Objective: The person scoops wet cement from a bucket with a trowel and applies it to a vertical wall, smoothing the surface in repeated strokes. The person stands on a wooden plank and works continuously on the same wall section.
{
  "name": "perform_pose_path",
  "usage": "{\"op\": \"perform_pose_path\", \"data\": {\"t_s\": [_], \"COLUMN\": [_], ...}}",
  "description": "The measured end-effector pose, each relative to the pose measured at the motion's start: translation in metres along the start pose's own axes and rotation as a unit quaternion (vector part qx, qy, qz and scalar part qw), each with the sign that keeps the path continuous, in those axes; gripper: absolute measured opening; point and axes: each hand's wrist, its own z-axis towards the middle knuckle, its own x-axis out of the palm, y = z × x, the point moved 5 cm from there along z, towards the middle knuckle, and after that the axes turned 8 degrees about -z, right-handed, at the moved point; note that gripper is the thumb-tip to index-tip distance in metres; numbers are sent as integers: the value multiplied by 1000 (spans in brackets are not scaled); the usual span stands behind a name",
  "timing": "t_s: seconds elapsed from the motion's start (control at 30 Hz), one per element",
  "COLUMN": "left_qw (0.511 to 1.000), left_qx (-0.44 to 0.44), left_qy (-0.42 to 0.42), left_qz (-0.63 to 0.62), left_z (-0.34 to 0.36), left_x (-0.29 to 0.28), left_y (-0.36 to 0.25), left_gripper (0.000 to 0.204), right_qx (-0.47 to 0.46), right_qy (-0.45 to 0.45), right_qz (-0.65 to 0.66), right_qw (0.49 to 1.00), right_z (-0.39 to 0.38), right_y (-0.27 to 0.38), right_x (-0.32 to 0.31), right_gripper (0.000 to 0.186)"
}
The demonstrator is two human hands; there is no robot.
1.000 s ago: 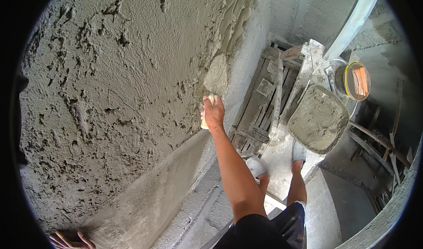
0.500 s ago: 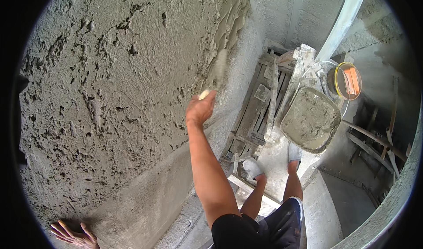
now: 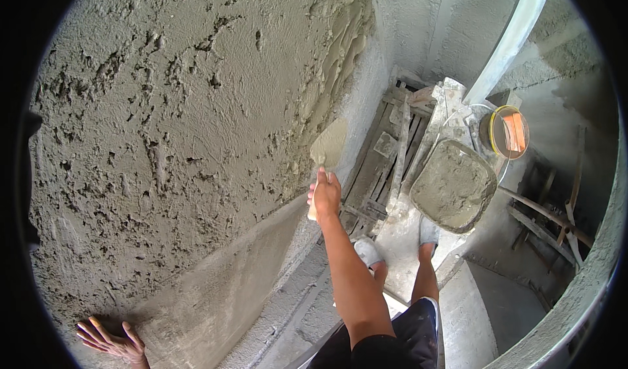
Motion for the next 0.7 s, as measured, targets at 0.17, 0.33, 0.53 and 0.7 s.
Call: {"op": "perform_pose_path", "data": {"t_s": [0.17, 0.33, 0.53, 0.7], "left_qw": [1000, 1000, 994, 903], "left_qx": [22, 8, -94, -258], "left_qy": [-10, -15, -2, 131], "left_qz": [6, 9, -49, -319], "left_z": [5, 0, 1, -55], "left_x": [0, 3, -2, 1], "left_y": [-5, -1, -11, -176], "left_gripper": [81, 79, 78, 72], "right_qx": [15, 58, 31, -293], "right_qy": [249, 323, 378, 88], "right_qz": [135, 99, -129, -484], "right_qw": [959, 940, 917, 820], "right_z": [71, 34, -71, -140], "right_y": [43, 20, -51, -1], "right_x": [40, 67, -9, -159], "right_gripper": [46, 53, 52, 42]}}
